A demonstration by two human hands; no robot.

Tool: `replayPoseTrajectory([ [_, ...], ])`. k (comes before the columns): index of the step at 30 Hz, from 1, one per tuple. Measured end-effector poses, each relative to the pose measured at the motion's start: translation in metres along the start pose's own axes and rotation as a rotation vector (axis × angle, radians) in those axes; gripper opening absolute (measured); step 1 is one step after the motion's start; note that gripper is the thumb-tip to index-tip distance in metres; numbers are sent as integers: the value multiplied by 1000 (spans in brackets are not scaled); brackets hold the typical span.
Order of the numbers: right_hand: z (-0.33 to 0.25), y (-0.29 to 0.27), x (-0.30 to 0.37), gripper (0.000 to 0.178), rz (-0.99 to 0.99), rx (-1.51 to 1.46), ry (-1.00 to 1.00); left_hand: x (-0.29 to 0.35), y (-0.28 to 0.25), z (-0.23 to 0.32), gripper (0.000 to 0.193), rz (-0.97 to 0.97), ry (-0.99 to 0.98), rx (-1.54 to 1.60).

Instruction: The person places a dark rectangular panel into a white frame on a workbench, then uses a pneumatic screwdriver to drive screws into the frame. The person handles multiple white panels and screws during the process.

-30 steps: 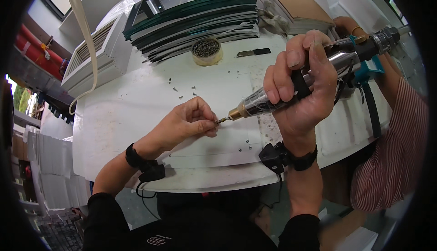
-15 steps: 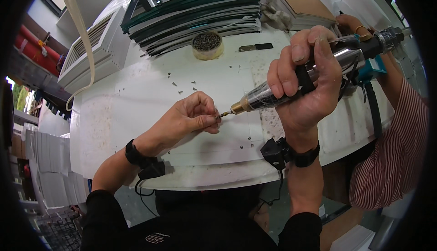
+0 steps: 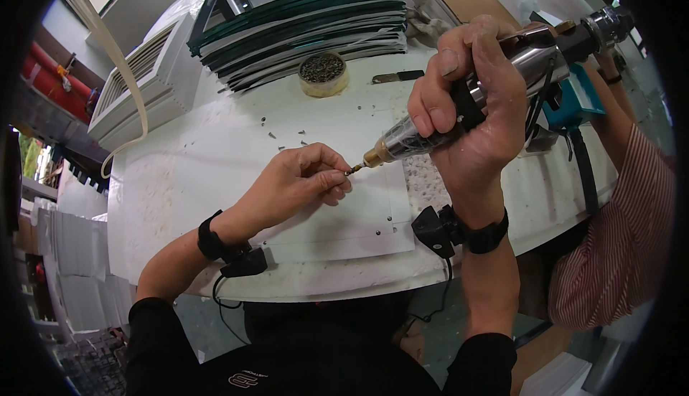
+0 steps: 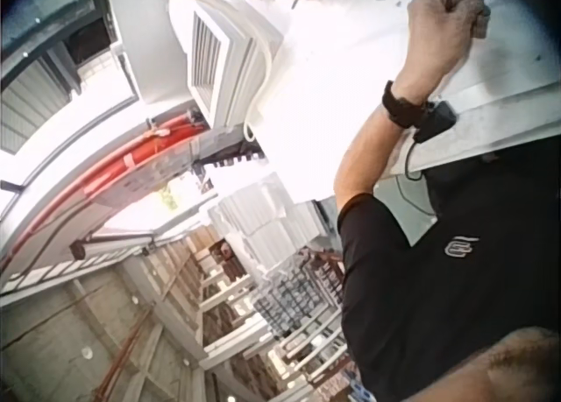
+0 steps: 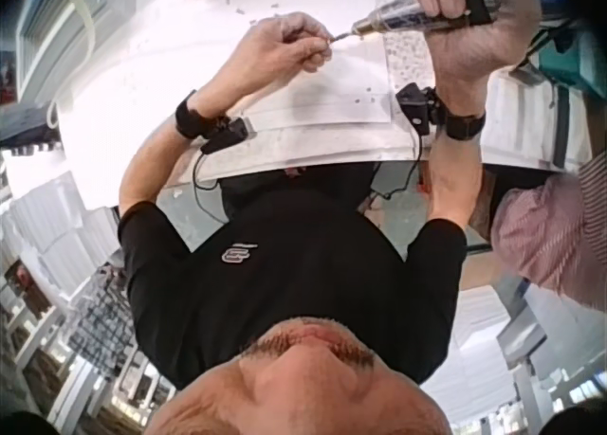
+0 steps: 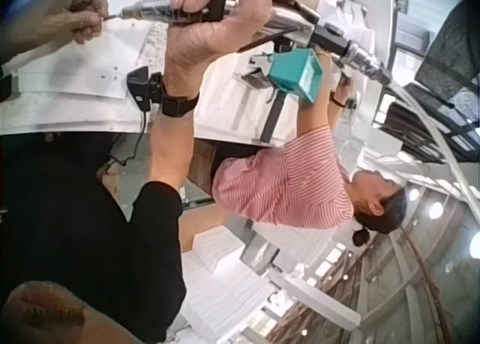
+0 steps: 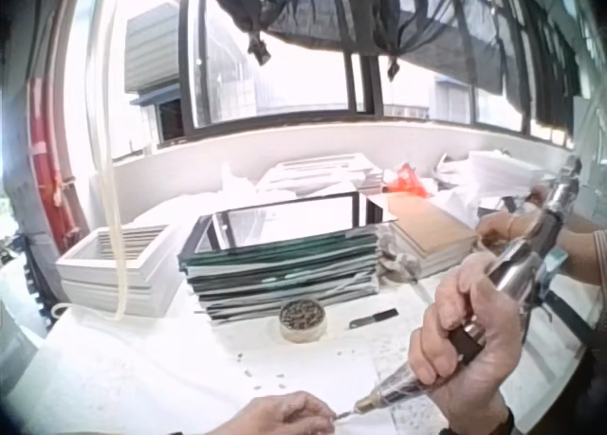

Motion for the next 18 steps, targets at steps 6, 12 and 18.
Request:
replayPoseTrajectory([
  [6,22,26,-36,25,-25,337,29,-44,-6,19,18,226,534,-547],
  [12,51,27,-55,22,-40,542,36,-91,-7,10,19,254,628,-612],
  [18,60,19,-56,22,-7,545,-5,-96,-5,8,22,243,599,-594],
])
Point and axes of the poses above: each hand's wrist, its own x-axis away from the middle knuckle, its own y-axis out of the palm, z = x × y, the point moved 2 cm from there along -x, towards the middle knuckle, and after that the axes turned 9 degrees about z, right-handed, at the moved point
